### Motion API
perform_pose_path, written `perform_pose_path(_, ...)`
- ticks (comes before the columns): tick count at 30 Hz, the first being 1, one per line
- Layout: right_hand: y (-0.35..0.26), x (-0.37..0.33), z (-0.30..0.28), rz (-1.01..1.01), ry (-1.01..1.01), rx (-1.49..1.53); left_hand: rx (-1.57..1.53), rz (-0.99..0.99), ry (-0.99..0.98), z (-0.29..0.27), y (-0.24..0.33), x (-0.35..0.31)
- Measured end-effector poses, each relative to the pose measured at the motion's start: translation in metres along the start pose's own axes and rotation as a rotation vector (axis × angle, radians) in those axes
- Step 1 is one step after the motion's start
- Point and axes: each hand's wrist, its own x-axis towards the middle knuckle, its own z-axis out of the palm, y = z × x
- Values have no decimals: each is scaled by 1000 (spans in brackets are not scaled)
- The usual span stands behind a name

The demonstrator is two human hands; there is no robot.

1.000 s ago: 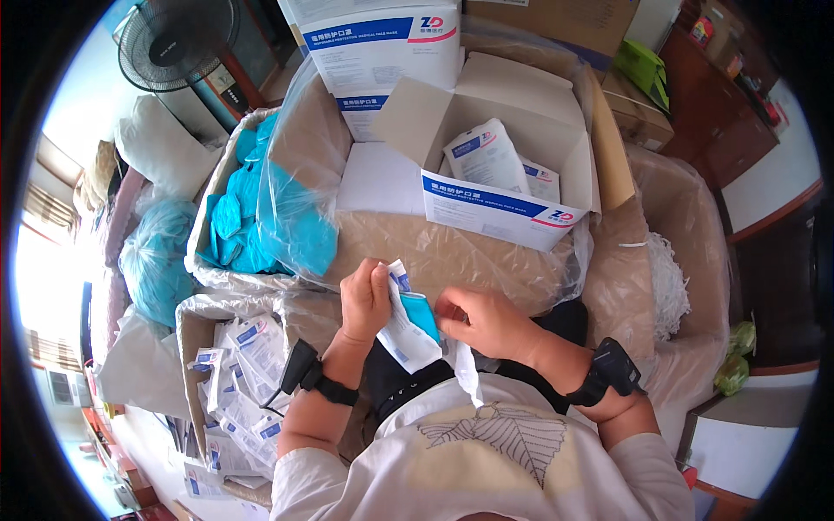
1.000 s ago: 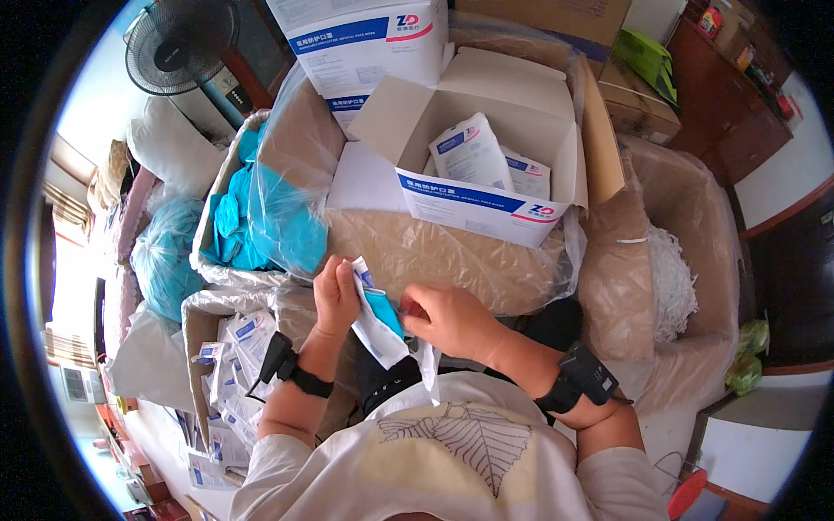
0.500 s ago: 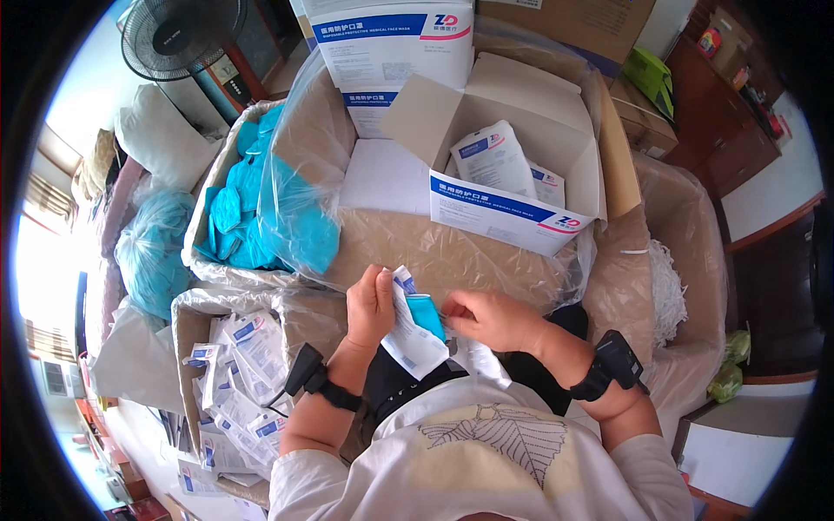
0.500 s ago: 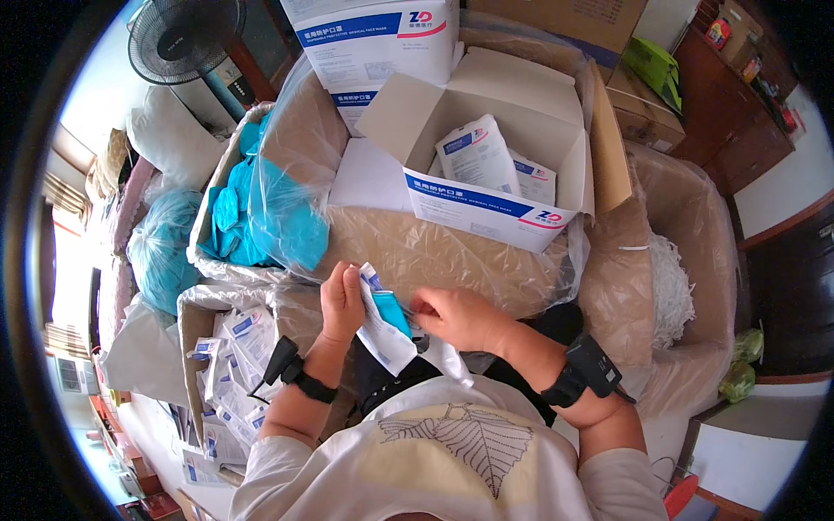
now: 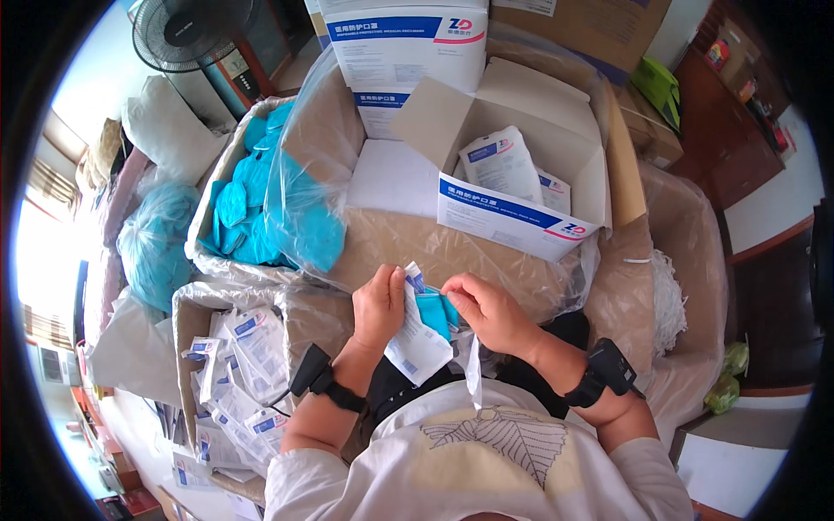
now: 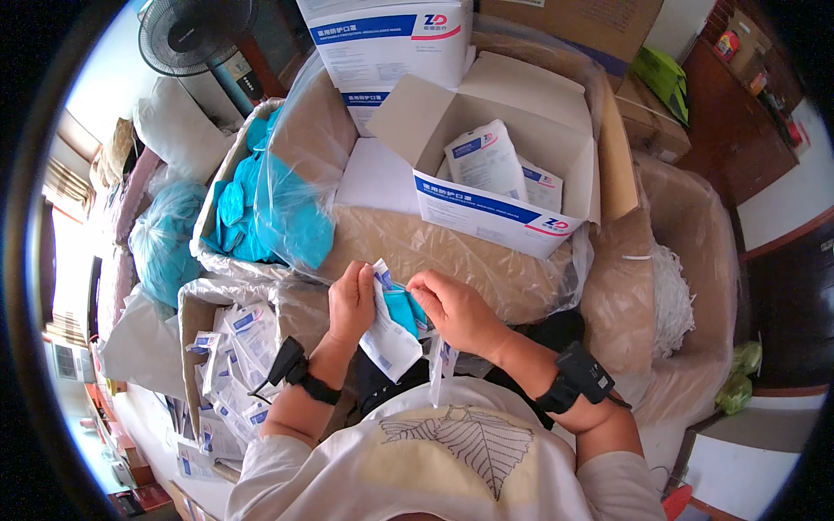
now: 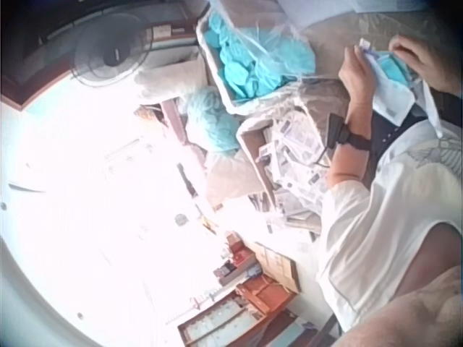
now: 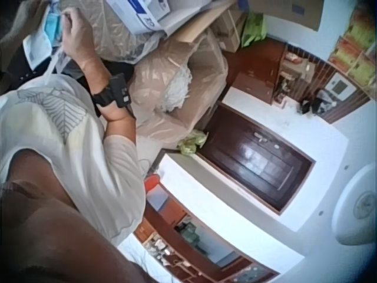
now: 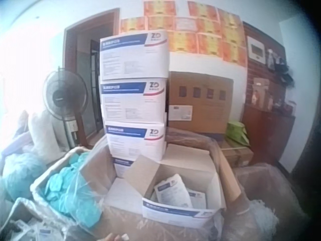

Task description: Packing individual face masks from larger boxes into individual bags or small retail boxes.

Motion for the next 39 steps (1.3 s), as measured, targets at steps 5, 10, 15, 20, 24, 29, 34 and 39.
perform_pose_path(5,4,-3,8,96,-84,-101,29,46,-48,-2,1,-5)
perform_pose_path(10,-1,9,-5,64,-13,-7,-53,-224,22,-20,-16,-20)
perform_pose_path(15,-9,41,-66,177,599,594,26,-413,232,-70,-80,-60)
perform_pose_path(20,-30,48,-67,217,617,825,343,-569,656,-198,-191,-108)
perform_pose_path(24,-4,42,-50,241,503,720,622,-744,608,-282,-304,-200)
perform_pose_path(29,3,23,-32,174,449,526,149,-365,666,-230,-195,-84)
perform_pose_path(34,-5,-7,-1,191,428,572,-728,-192,-292,-66,-15,-38)
perform_pose_path(39,0,-51,1,332,329,622,-1168,-342,-90,25,46,-54)
